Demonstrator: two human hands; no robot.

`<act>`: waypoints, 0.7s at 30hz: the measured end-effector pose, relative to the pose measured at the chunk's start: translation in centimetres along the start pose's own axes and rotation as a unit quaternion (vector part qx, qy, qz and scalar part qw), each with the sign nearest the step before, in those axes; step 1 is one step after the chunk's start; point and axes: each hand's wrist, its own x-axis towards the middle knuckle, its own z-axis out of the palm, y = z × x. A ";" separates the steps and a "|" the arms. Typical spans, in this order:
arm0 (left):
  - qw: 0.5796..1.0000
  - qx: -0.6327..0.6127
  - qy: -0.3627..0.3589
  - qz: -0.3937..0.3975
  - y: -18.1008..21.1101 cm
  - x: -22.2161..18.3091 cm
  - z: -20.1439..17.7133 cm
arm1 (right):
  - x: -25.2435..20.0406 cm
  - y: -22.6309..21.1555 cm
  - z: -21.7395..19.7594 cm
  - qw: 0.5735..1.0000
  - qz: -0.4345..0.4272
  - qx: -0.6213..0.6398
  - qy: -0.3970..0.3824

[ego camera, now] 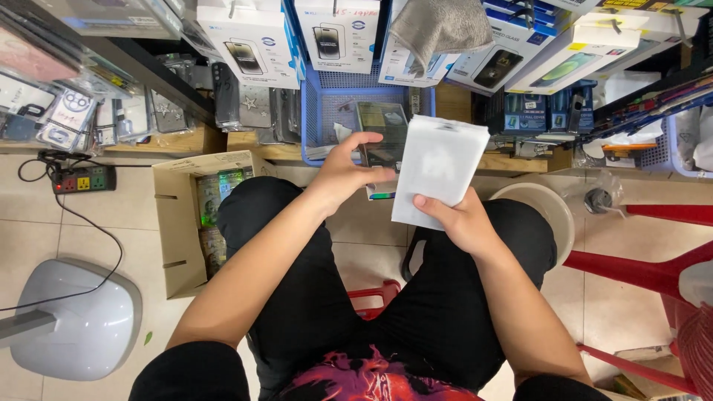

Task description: The person is removing screen protectors from their protective sleeves, inspecting them for defects, and wiping them with a microfiber cloth before placing them in a basket.

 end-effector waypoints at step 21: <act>0.983 -0.136 -0.083 0.096 -1.7 -1.7 -3.8 | 0.4 3.0 -0.5 0.975 -0.179 0.117 -0.064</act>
